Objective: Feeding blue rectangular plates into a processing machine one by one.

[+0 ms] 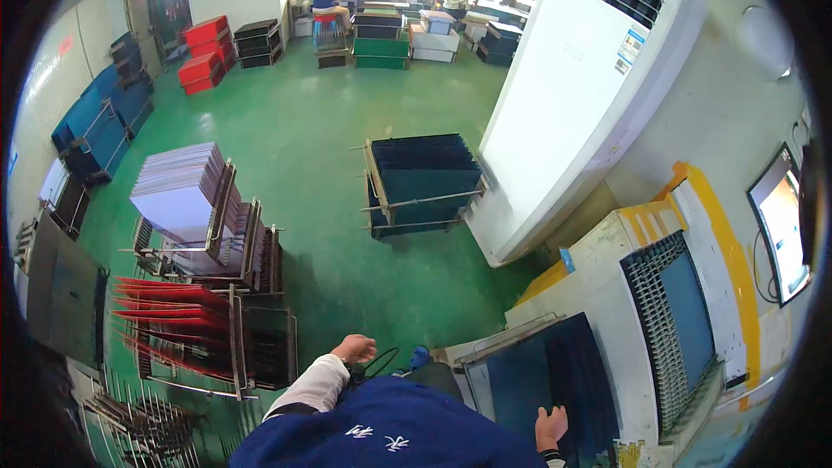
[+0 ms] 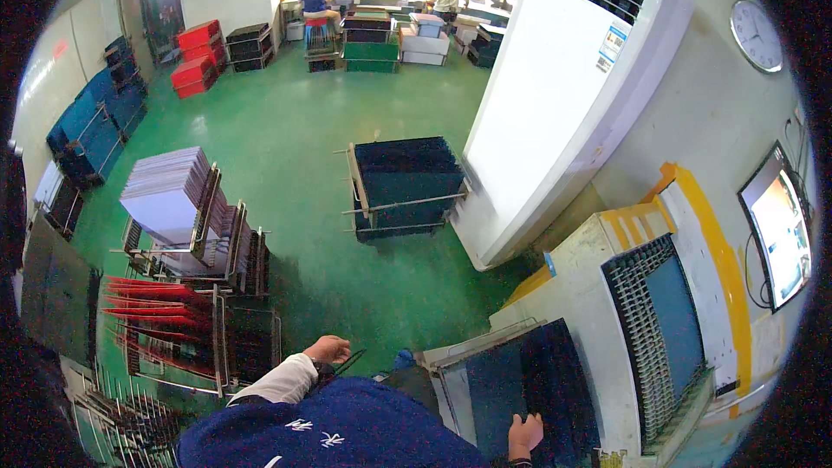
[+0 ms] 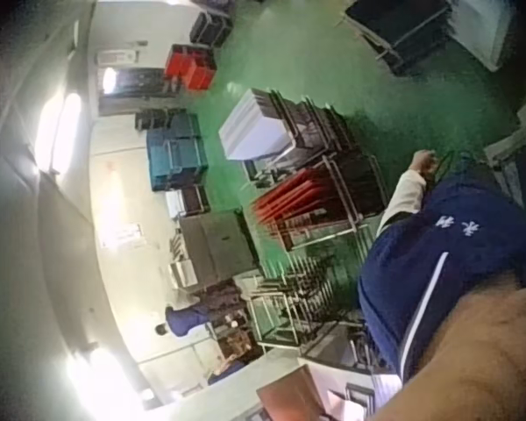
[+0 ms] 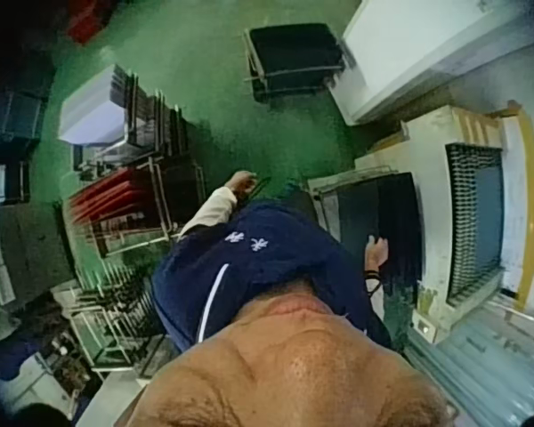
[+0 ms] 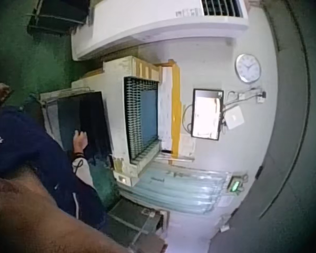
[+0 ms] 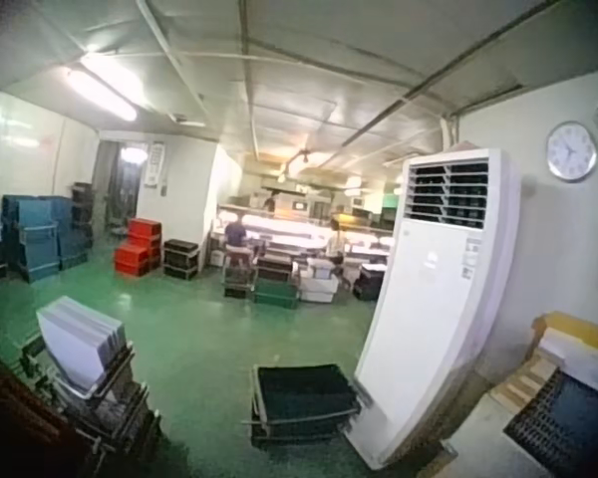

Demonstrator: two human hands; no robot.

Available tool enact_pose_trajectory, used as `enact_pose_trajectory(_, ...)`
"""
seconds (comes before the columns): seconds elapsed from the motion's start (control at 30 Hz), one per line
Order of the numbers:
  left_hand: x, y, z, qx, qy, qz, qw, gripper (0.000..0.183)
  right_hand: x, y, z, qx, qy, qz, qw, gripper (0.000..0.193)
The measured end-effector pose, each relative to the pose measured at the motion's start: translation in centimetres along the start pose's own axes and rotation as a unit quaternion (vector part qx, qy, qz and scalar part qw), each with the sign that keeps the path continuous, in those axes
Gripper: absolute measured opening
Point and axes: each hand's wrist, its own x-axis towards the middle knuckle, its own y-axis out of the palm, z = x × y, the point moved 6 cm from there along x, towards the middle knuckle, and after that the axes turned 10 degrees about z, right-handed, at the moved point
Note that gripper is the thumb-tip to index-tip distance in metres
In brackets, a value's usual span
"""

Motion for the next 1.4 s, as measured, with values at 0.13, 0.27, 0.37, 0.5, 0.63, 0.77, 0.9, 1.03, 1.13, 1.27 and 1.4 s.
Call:
enact_pose_trajectory(0.13, -0.1, 0.2, -0.3, -0.004, 0.007, -0.027, 1.000, 0.013, 0.1, 0.4, -1.0, -0.004, -0.012, -0.009, 1.000, 0.039)
enact_pose_trajectory(0.27, -0.4, -0.4, -0.5, -0.018, 0.021, -0.016, 0.999, 0.012, 0.2, -0.6, -0.1, 0.001, -0.002, 0.003, 1.000, 0.040)
enact_pose_trajectory(0.37, -0.3, -0.9, -0.2, -0.052, 0.027, 0.009, 0.998, 0.013, 0.5, 0.2, -0.8, -0.009, -0.005, -0.014, 1.000, 0.040)
enact_pose_trajectory(0.5, -1.9, -0.5, -0.8, -0.009, 0.036, -0.043, 0.998, 0.017, 0.9, 0.9, -1.6, 0.005, -0.003, -0.006, 1.000, 0.040)
enact_pose_trajectory(0.63, -1.5, -1.3, -0.4, -0.018, 0.031, -0.038, 0.999, 0.020, 0.4, -0.2, -0.5, 0.004, -0.006, -0.043, 0.999, 0.036)
enact_pose_trajectory(0.77, -1.0, -0.4, -0.2, 0.005, 0.019, -0.029, 0.999, 0.018, 0.3, -0.2, -0.7, 0.018, 0.004, -0.016, 1.000, 0.039)
enact_pose_trajectory(0.9, 0.1, -0.2, 0.1, -0.023, 0.030, 0.015, 0.999, 0.017, -0.1, -1.4, 0.4, 0.026, 0.019, 0.006, 0.999, 0.041)
enact_pose_trajectory(1.03, 1.7, -0.7, 1.3, -0.003, 0.004, 0.026, 1.000, 0.017, 0.2, -0.5, -0.5, 0.012, 0.004, -0.025, 1.000, 0.041)
enact_pose_trajectory(1.13, 2.2, -1.8, 2.8, -0.016, -0.023, 0.030, 0.999, 0.019, 0.2, -0.8, 0.1, 0.017, 0.020, 0.015, 1.000, 0.042)
enact_pose_trajectory(1.27, 1.3, -1.4, 3.0, -0.031, -0.028, 0.022, 0.999, 0.021, 0.7, 0.6, -1.5, 0.020, -0.004, -0.028, 0.999, 0.038)
enact_pose_trajectory(1.4, -0.4, -0.6, 0.8, 0.132, 0.060, 0.036, 0.989, 0.020, 0.7, -0.6, -0.7, 0.030, 0.002, -0.010, 0.999, 0.036)
